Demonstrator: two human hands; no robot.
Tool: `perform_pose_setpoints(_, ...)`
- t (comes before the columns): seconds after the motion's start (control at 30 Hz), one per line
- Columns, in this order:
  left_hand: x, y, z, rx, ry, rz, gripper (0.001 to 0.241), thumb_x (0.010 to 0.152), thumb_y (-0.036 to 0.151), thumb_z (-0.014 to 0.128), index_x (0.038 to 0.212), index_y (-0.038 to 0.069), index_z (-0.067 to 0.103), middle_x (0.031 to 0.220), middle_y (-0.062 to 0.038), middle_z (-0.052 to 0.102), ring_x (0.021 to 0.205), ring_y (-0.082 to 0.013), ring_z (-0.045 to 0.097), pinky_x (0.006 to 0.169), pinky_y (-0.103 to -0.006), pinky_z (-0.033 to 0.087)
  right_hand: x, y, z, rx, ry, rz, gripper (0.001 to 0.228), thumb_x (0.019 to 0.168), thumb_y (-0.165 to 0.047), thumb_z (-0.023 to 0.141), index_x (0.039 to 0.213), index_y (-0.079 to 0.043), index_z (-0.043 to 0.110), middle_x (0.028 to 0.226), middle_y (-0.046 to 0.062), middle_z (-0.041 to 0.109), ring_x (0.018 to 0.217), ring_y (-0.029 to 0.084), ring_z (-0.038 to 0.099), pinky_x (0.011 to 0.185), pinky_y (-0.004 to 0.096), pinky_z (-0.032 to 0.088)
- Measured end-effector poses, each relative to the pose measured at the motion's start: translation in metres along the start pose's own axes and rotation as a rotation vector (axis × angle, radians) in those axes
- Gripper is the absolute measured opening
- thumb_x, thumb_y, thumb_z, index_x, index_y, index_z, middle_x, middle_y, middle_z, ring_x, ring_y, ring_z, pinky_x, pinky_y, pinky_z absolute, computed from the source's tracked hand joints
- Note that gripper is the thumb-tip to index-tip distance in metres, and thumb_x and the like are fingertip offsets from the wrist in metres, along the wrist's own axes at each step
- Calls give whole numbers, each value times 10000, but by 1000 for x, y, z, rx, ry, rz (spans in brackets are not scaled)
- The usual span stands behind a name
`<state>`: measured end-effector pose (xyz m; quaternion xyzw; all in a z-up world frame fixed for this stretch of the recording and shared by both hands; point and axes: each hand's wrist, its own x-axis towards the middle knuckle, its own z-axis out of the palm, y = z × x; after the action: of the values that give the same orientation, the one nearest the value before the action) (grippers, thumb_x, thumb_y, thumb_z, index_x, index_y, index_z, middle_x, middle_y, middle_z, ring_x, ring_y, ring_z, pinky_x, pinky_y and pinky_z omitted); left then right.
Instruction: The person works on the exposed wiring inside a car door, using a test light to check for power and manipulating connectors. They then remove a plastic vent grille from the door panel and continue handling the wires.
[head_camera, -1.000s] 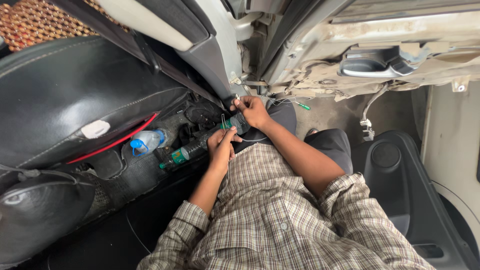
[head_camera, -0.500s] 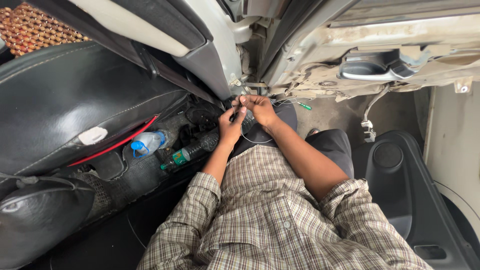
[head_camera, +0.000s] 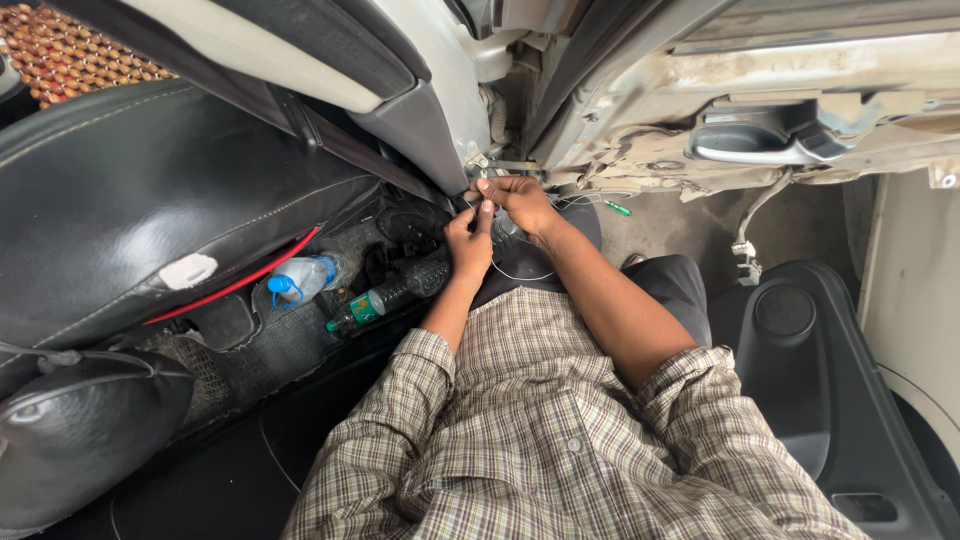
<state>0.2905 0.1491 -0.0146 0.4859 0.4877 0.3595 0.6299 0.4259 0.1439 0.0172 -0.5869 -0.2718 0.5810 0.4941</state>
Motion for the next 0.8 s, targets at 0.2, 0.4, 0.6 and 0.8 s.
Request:
perform_pose_setpoints(0.2,9,-19,1,5,36,186,330,993,280,700,1064,-36,762,910,-86,787,833,-107,687,803,-274,550,-5,-9,8,127,32,57,331,918,-337,743,1066,-43,784,1014,45,793,920,113,714,877,265,576)
perform_pose_setpoints(0.4,7,-21,-1,50,42,151,323,983,259,712,1029,-56,765,870,-101,791,793,-110,681,773,-287,554,-15,-6,16,85,245,161,310,855,-359,816,964,-69,807,890,13,761,791,101,677,712,275,544)
perform_pose_setpoints(0.6,12,-11,1,137,79,206,342,974,281,701,1056,-45,763,836,-111,783,758,-116,675,737,-295,545,-8,-3,16,62,268,114,359,846,-432,825,894,-76,814,828,-10,758,749,96,649,678,264,476)
perform_pose_setpoints(0.8,27,-2,14,53,110,169,354,984,298,695,1061,-40,768,897,-110,795,805,-126,681,775,-290,545,8,-12,14,126,266,129,382,858,-461,805,925,-86,811,865,-10,764,821,108,662,734,289,476)
